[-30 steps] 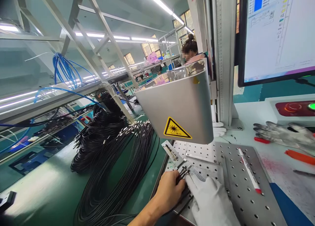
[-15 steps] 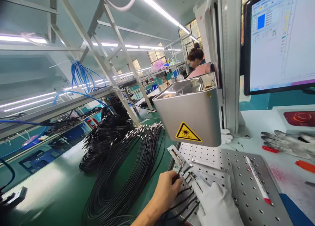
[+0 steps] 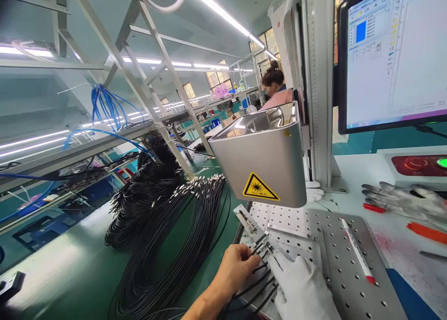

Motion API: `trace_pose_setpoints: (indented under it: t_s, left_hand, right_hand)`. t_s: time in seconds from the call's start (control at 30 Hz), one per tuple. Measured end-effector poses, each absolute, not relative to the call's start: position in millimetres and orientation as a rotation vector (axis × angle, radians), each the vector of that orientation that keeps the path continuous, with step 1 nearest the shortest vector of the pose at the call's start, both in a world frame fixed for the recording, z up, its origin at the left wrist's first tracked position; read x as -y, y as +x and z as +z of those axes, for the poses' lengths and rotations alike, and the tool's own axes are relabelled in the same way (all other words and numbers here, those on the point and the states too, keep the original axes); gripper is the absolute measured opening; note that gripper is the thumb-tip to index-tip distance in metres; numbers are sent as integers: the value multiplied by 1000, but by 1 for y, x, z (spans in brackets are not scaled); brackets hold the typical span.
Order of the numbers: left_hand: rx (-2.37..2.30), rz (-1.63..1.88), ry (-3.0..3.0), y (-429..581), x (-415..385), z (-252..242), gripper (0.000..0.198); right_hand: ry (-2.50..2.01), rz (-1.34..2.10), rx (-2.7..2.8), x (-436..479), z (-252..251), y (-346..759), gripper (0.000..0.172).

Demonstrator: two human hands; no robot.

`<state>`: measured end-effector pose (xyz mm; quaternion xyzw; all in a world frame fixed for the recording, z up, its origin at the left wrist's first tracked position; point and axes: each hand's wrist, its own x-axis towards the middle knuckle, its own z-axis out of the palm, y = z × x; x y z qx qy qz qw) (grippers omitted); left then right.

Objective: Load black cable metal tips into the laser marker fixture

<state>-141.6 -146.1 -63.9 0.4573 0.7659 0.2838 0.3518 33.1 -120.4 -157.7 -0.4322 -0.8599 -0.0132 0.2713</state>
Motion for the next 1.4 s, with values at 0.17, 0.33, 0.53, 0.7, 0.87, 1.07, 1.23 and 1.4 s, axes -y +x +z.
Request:
trace_pose_setpoints:
  t_s: [0.17,0.33,0.53,0.7,0.87,1.07,1.23,1.4]
  left_hand:
    - [-1950,816,1111,-145,142,-71,11]
    - [-2007,722,1191,-142,141,-67,11]
    - [-2146,620,1284,-132,140,-59,12]
    - [-2145,597,1341,-126,140,-56,10]
    - [-2124,612,1296,-124,139,-53,15]
    - [-2103,628,1268,-127,137,-53,9]
    - [-2052,659,1267,-130,135,-56,10]
    - [-1995,619,1297,-140,138,-57,15]
  right_hand:
    - [-1190,-40,2314,122,-156,32,63]
    - [-1161,-41,2367,126,-140,30,58]
    - [-1152,-10,2397,128,-123,29,55]
    - [-1155,-10,2389,126,-128,28,54]
    - [-1184,-60,2363,130,-124,30,62]
    - [-1231,-34,2366,130,-112,29,62]
    - [-1126,-51,2381,111,-133,23,56]
    - [-1212,20,2470,107,-130,20,54]
